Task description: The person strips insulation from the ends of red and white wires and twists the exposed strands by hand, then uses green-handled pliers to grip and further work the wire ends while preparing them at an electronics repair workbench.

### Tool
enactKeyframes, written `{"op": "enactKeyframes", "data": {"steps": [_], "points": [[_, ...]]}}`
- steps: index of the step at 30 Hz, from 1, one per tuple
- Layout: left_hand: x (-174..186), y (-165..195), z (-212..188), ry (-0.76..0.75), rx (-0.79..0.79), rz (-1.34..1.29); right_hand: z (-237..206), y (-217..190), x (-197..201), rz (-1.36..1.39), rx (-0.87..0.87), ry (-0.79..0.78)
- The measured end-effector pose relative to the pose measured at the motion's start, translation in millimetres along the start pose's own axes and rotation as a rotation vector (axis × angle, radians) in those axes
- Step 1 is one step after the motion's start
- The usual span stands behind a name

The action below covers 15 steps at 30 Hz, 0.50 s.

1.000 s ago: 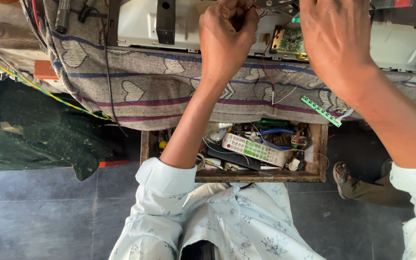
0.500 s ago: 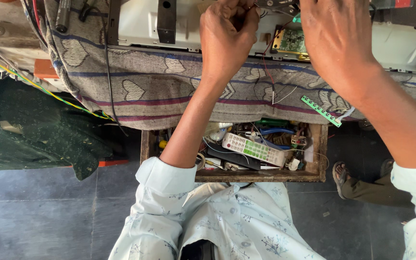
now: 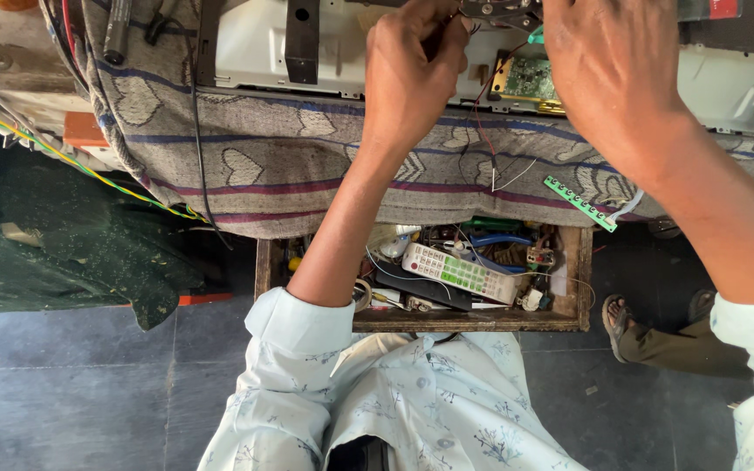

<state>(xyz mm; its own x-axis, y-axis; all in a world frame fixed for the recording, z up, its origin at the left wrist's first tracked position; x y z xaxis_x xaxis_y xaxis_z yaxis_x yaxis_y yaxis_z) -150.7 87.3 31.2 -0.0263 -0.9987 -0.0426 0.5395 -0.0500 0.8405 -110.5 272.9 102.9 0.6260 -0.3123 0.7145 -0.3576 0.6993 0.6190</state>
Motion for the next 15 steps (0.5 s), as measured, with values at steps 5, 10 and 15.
{"op": "enactKeyframes", "data": {"steps": [5,10,15], "points": [[1.1,1.8,0.1,-0.006,0.051,0.002,0.4,-2.9,2.8,-0.048,0.021,0.027],[-1.6,-0.8,0.8,0.014,0.088,0.031,-4.1,-2.8,2.7,-0.086,0.014,-0.040],[-7.4,1.6,2.7,0.143,0.006,0.195,1.5,-0.3,3.6,0.032,-0.017,-0.005]]}}
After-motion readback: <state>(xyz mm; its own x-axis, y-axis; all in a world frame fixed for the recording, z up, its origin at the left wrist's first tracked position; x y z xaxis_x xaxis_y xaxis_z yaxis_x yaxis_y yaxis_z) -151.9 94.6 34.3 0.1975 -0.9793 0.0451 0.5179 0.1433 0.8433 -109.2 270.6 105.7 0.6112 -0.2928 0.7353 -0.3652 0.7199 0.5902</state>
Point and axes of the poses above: each hand's wrist, its own z-axis towards the middle knuckle, its own x-axis out of the back of the hand, y = z × x, the point moved 4 cm from there along z, towards the middle knuckle, and after that the axes turned 3 degrees about -y, right-handed, at the moved point
